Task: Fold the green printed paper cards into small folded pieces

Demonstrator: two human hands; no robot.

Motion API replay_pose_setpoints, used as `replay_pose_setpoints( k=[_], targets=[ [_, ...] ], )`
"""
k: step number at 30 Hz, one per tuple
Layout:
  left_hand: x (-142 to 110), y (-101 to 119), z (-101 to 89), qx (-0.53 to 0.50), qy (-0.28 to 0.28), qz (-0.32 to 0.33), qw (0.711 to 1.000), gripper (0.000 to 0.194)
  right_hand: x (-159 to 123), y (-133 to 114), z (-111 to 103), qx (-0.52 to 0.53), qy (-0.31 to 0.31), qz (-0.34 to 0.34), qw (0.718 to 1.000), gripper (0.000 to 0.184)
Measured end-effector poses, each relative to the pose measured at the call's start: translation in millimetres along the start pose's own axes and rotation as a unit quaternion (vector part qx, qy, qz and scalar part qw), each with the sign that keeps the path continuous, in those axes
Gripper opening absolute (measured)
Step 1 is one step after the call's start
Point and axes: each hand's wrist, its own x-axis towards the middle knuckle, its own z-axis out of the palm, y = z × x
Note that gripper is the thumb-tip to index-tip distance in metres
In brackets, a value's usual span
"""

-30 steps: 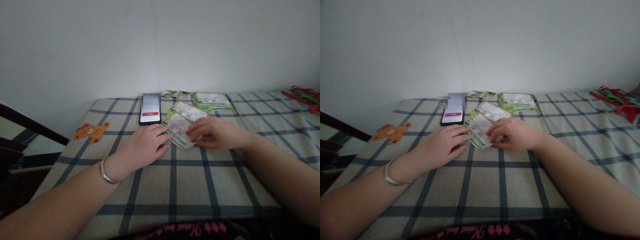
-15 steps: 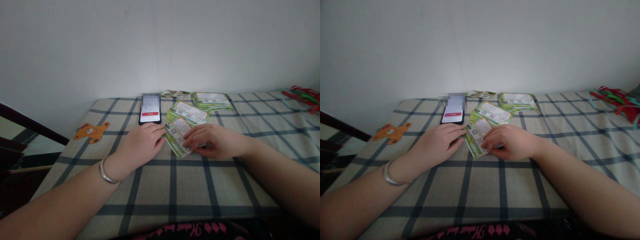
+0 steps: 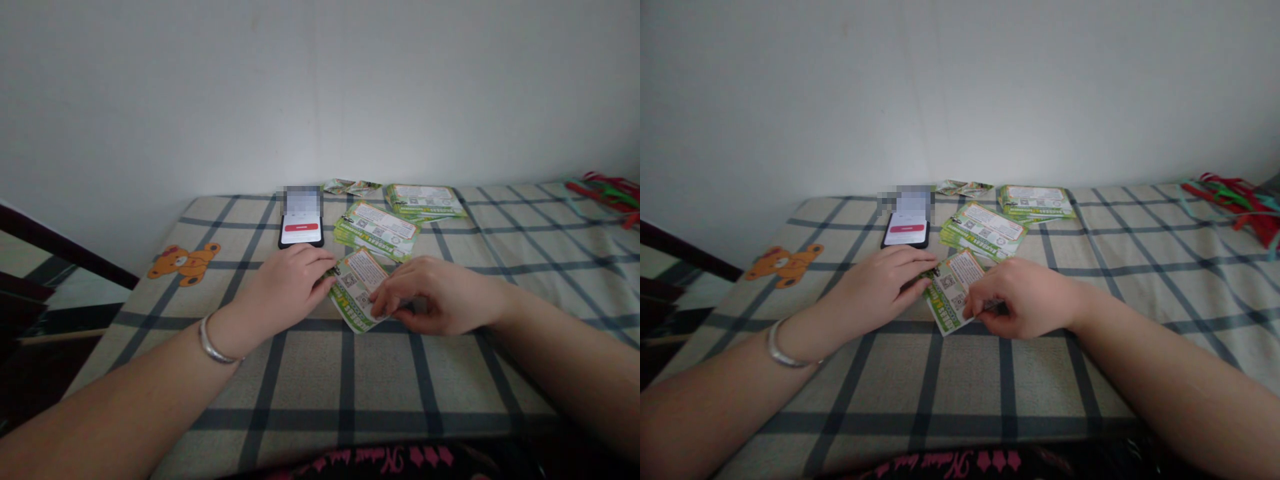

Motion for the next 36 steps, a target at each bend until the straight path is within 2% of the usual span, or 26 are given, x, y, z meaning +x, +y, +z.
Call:
replay_pose_setpoints(
  k=[5,9,15,22,30,36],
  targets=[
    [-0.3,-2.9,1.9,-0.022,-0.002,0.033,0.999,0.03,0.3,-1.5,3.4,0.013,0.014,0.017,1.0,0.025],
    [0.3,-4.6,5.3,-0.04,0.0,0.043,0.998,0.03,3.1,4.5,8.2,0.023,0.045,0.027,0.998,0.017],
    [3.3,-4.4,4.9,-0.074,0.002,0.049,0.996,0.028,12.6,15.5,21.6,-0.026,0.089,0.014,0.996,0.013],
    [2.6,-3.4,4.7,-0.071,0.006,0.037,0.997,0.027,20.2,19.5,31.4,-0.099,0.145,0.03,0.984,0.012],
    [2.2,-0.4,5.4,-0.073,0.013,0.037,0.997,0.026,25.0,22.0,32.4,-0.161,0.17,0.059,0.97,0.013],
    [-1.5,11.0,4.5,-0.088,0.03,-0.024,0.995,0.03,25.6,25.1,30.1,-0.16,0.189,0.051,0.967,0.01]
  ],
)
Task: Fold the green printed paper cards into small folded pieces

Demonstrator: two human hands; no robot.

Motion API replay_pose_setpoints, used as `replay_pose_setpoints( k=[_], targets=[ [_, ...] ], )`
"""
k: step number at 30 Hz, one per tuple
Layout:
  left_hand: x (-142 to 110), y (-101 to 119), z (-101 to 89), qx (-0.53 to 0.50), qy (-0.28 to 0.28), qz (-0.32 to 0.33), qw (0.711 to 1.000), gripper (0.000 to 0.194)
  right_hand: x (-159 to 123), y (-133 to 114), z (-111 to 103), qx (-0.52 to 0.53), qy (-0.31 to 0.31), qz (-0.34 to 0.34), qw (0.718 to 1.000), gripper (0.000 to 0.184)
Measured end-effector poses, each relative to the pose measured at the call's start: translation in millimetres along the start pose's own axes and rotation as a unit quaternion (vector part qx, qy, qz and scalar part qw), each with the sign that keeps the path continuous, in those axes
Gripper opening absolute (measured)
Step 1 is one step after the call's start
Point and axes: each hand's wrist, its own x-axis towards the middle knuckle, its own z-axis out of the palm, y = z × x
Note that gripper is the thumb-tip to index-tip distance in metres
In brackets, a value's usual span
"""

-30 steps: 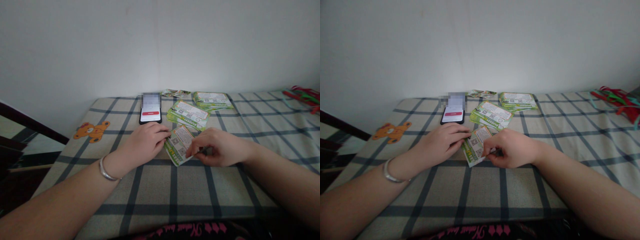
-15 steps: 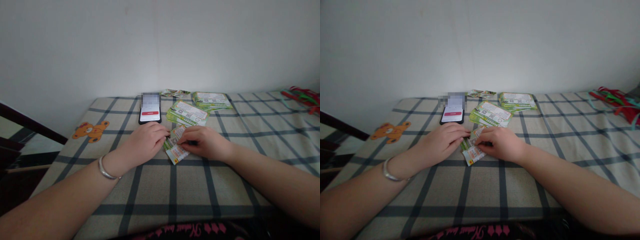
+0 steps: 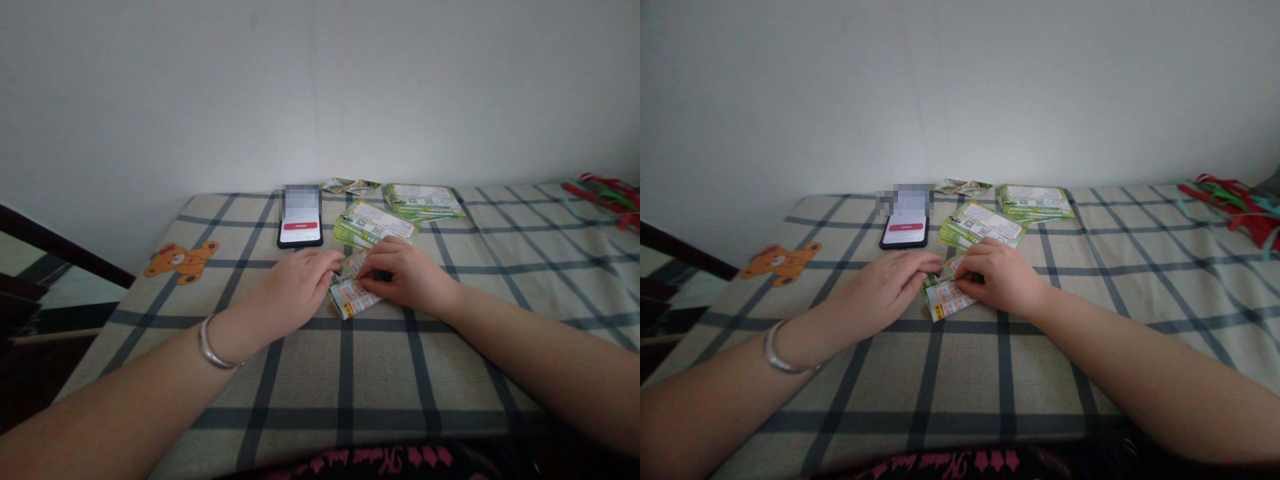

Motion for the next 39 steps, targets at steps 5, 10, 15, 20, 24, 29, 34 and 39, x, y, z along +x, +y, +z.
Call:
replay_pose_setpoints(
  k=[5,10,15,20,24,29,34,39],
  targets=[
    [-2.6,5.6,-4.4,0.107,-0.006,-0.081,0.991,0.02,0.4,4.2,1.9,0.01,0.015,-0.013,1.0,0.009],
    [-0.4,2.6,-4.1,0.073,-0.013,-0.112,0.991,0.02,0.1,4.6,2.5,0.01,0.017,-0.02,1.0,0.009],
    [0.4,2.9,-1.2,0.035,-0.012,-0.138,0.99,0.022,1.3,5.0,2.8,0.01,0.016,-0.019,1.0,0.008],
    [0.0,3.1,-0.3,0.013,-0.009,-0.164,0.986,0.021,3.4,5.3,3.7,0.01,0.013,-0.019,1.0,0.009],
    [0.3,6.0,0.4,0.003,-0.01,-0.171,0.985,0.018,4.1,4.2,3.7,0.014,0.01,-0.018,1.0,0.008],
    [-1.5,11.6,-0.3,0.051,-0.014,-0.143,0.988,0.02,4.2,4.1,3.6,0.02,0.006,-0.018,1.0,0.007],
    [-5.2,11.4,0.8,0.102,0.0,-0.141,0.985,0.034,4.0,3.5,3.7,0.008,-0.007,-0.015,1.0,0.008],
    [-5.4,13.1,3.7,0.083,-0.008,-0.161,0.983,0.033,3.9,1.7,3.7,-0.01,-0.004,-0.014,1.0,0.009]
  ],
)
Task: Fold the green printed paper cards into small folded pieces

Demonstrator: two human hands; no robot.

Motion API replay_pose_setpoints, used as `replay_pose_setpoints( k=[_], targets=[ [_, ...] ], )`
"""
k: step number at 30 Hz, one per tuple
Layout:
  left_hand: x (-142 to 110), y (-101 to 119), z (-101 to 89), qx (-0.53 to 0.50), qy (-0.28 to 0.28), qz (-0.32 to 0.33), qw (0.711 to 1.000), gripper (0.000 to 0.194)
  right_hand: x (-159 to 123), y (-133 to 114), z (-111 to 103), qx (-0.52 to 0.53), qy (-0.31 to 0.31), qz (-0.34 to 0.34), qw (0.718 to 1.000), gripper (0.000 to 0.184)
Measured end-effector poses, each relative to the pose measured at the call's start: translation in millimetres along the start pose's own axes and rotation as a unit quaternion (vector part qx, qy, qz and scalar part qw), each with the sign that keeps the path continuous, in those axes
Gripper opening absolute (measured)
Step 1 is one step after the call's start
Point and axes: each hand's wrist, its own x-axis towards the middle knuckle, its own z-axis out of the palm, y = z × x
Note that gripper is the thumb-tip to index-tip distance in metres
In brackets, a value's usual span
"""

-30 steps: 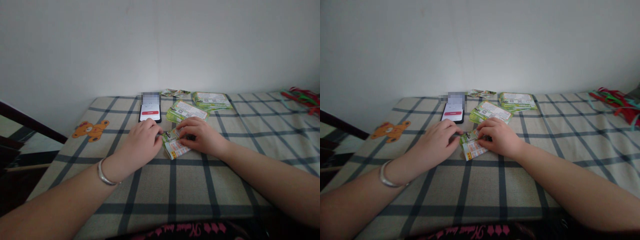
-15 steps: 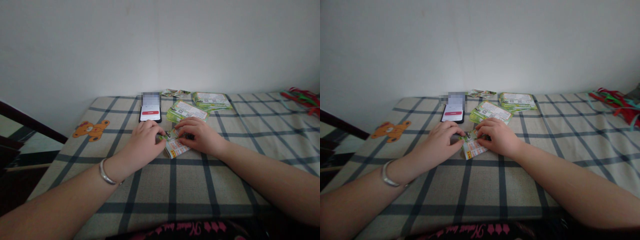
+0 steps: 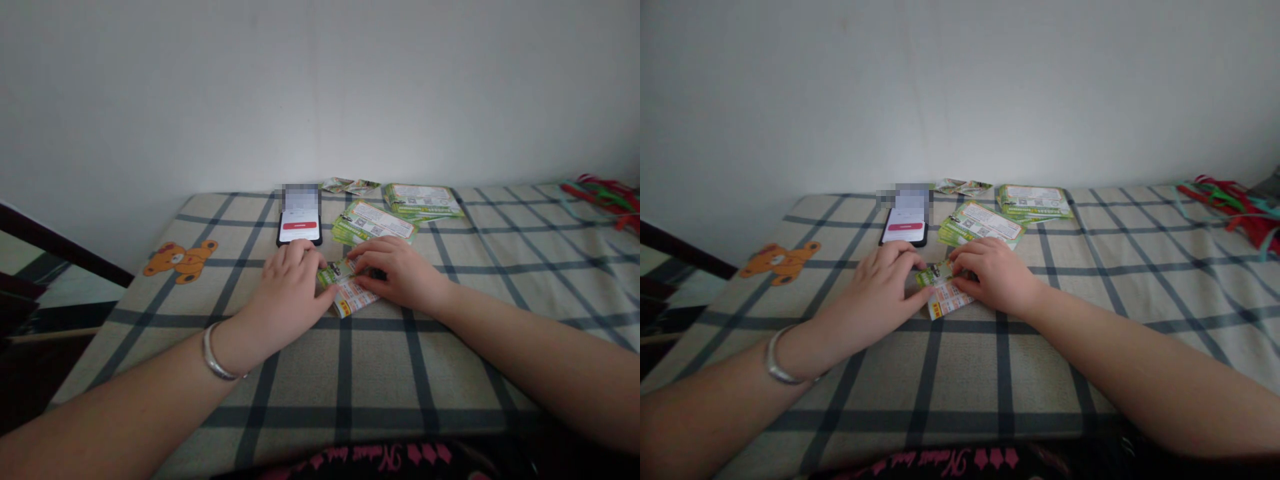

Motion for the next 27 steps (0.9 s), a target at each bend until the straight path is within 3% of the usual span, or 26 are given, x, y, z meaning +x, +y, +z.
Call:
replay_pose_setpoints(
  k=[9,27],
  targets=[
    [1.8,-2.7,7.0,-0.04,0.008,0.0,0.999,0.024,3.1,-1.0,3.0,-0.017,0.002,0.022,1.0,0.01],
    [1.6,-0.5,6.8,-0.042,0.012,-0.033,0.998,0.032,5.1,-0.7,5.5,-0.052,0.031,0.039,0.997,0.02]
  ],
)
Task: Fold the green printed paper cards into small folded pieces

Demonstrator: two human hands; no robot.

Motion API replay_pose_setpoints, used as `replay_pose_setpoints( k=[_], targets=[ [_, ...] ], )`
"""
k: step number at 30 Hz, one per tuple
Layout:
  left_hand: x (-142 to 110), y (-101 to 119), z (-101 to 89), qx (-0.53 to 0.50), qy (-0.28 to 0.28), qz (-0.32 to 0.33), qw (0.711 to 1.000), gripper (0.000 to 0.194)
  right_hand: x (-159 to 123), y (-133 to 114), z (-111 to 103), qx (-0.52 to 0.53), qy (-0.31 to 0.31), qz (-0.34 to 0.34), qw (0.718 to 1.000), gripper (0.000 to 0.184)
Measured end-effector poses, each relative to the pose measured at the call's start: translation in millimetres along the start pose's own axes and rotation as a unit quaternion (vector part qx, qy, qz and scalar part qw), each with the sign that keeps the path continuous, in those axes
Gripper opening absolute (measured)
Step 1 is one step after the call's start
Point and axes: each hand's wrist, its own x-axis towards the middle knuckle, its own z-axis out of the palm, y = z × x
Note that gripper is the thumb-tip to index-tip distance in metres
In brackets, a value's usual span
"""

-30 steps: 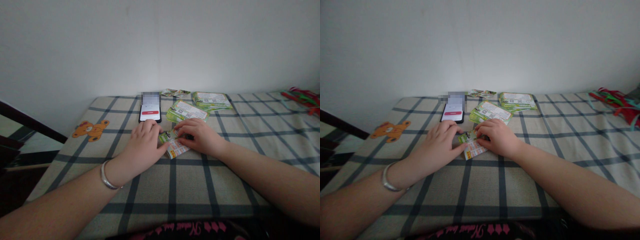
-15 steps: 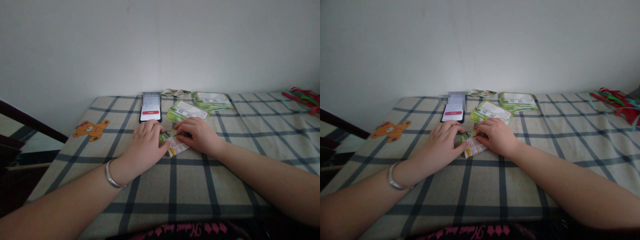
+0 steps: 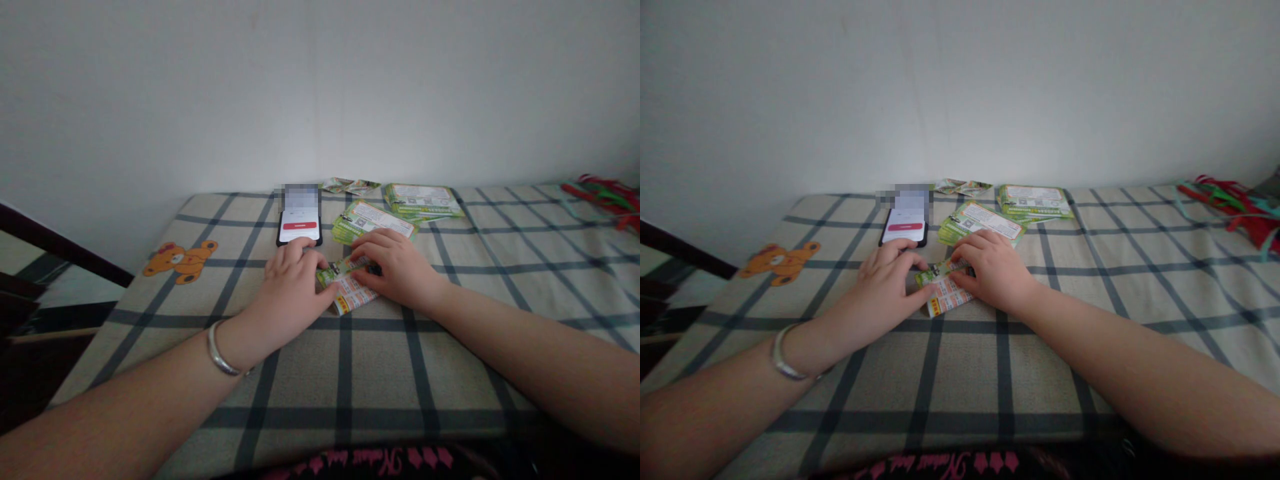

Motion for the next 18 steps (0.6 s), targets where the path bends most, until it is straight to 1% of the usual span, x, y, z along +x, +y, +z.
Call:
replay_pose_setpoints(
  k=[4,8,10,13,18],
  targets=[
    [0.7,0.2,0.5,-0.024,-0.006,0.005,1.0,0.022,-1.1,1.2,2.2,-0.018,0.015,0.011,1.0,0.026],
    [0.4,2.4,-0.4,-0.04,-0.012,0.01,0.999,0.016,-2.0,2.2,3.5,-0.017,0.009,0.007,1.0,0.032],
    [0.0,3.1,-1.0,-0.029,0.0,0.017,0.999,0.017,-2.0,2.4,3.8,-0.014,0.004,0.007,1.0,0.032],
    [-1.3,3.4,-2.3,0.005,0.023,0.027,0.999,0.027,-1.9,2.6,4.1,-0.017,0.0,0.01,1.0,0.032],
    [-3.0,3.4,-4.9,0.036,0.012,0.032,0.999,0.031,-2.6,3.2,5.5,-0.024,-0.006,0.013,1.0,0.031]
  ],
)
